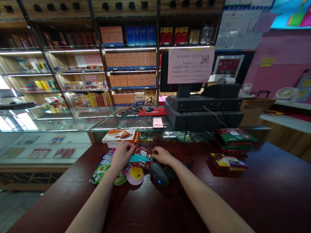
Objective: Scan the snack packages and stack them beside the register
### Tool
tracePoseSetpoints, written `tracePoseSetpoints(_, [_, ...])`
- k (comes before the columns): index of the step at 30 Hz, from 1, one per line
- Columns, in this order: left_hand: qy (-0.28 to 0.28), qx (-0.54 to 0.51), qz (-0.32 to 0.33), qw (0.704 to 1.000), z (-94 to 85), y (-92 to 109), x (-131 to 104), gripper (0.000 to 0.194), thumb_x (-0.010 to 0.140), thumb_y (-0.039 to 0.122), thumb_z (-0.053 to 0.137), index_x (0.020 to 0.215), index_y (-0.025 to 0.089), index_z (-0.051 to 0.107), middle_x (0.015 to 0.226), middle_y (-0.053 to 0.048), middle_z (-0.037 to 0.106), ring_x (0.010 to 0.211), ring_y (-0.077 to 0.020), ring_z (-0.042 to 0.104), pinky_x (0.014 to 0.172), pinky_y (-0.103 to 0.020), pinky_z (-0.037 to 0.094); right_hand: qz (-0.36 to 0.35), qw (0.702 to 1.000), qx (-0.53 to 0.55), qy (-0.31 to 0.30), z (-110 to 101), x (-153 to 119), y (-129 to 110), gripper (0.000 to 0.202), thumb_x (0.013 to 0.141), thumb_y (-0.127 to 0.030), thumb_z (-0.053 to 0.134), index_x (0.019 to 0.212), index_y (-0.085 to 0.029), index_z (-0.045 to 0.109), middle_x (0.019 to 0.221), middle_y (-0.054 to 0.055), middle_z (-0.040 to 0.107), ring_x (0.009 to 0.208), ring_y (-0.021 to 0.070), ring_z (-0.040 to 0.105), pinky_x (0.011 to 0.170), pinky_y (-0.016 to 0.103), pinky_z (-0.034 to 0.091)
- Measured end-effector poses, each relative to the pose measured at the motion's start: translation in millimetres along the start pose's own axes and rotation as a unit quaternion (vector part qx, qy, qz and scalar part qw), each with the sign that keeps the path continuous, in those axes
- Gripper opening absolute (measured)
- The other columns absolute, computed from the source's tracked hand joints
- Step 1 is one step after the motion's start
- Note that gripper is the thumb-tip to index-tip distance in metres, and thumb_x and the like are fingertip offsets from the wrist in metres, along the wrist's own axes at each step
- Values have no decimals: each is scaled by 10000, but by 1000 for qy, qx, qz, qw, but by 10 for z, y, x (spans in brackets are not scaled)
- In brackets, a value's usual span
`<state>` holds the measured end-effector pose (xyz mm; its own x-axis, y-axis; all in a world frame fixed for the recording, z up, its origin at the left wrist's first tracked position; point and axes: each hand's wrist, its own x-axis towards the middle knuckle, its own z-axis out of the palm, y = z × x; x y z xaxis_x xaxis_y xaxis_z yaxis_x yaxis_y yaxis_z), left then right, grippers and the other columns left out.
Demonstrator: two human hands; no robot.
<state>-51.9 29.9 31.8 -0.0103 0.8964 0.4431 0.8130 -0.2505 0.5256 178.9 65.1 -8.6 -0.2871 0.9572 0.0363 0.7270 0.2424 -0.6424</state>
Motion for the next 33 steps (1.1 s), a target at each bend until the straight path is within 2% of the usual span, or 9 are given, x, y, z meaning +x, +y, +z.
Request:
tracePoseSetpoints(5, [55, -70, -7, 996, 57, -15, 18, 302, 845, 465, 538, 753, 212, 675, 864, -35, 624, 764, -186, 612, 785, -327, 505, 14, 994, 101, 27, -5, 8, 38, 111, 828, -269, 658, 910, -197, 677, 992, 41, 733, 937, 195, 662, 830, 296, 482])
tracePoseSetpoints(10, [93, -116, -15, 989, 124, -45, 39, 324, 855, 495, 516, 812, 210, 664, 930, -57, 622, 876, -213, 621, 834, -352, 507, 4, 977, 210, 33, -6, -5, 6, 111, 865, -225, 602, 964, -180, 625, 901, 40, 735, 852, 173, 693, 751, 273, 529])
tracePoseSetpoints(15, [113, -140, -4, 984, 155, -23, 37, 306, 869, 487, 502, 809, 217, 633, 938, -58, 611, 917, -219, 610, 879, -359, 491, -19, 962, 268, 48, -15, -55, -41, 102, 827, -153, 589, 922, -189, 599, 930, 21, 719, 902, 163, 685, 827, 286, 524])
tracePoseSetpoints(20, [152, -181, -19, 972, 185, 13, 53, 321, 856, 510, 515, 845, 211, 630, 932, -58, 611, 929, -223, 603, 896, -358, 484, -47, 954, 295, 22, -54, -160, -67, 79, 822, -186, 595, 878, -178, 651, 850, 7, 723, 859, 169, 684, 830, 295, 523])
tracePoseSetpoints(23, [164, -200, -34, 965, 201, 31, 62, 339, 838, 529, 538, 854, 203, 630, 941, -60, 631, 939, -227, 612, 894, -356, 488, -71, 951, 299, 31, -101, -211, -62, 130, 824, -217, 594, 892, -165, 691, 883, 24, 739, 877, 180, 683, 859, 315, 516])
tracePoseSetpoints(27, [146, -242, -52, 958, 223, 71, 45, 373, 831, 552, 554, 898, 195, 639, 861, -28, 666, 788, -190, 640, 732, -302, 519, -108, 952, 278, 62, -181, -300, -24, 198, 817, -244, 605, 945, -152, 724, 950, 57, 757, 908, 203, 692, 891, 340, 512])
tracePoseSetpoints(30, [132, -270, -54, 952, 247, 116, 22, 365, 827, 543, 568, 900, 192, 637, 803, -8, 679, 738, -168, 639, 685, -274, 516, -126, 953, 265, 79, -233, -421, 12, 226, 814, -260, 626, 993, -171, 731, 1052, 65, 759, 996, 221, 694, 955, 360, 501])
tracePoseSetpoints(33, [125, -290, -57, 947, 279, 165, 3, 361, 815, 532, 592, 908, 186, 640, 798, -5, 691, 722, -158, 645, 676, -263, 518, -138, 954, 249, 94, -284, -575, 41, 333, 834, -247, 603, 1147, -191, 704, 1168, 67, 738, 1080, 231, 678, 1013, 394, 478])
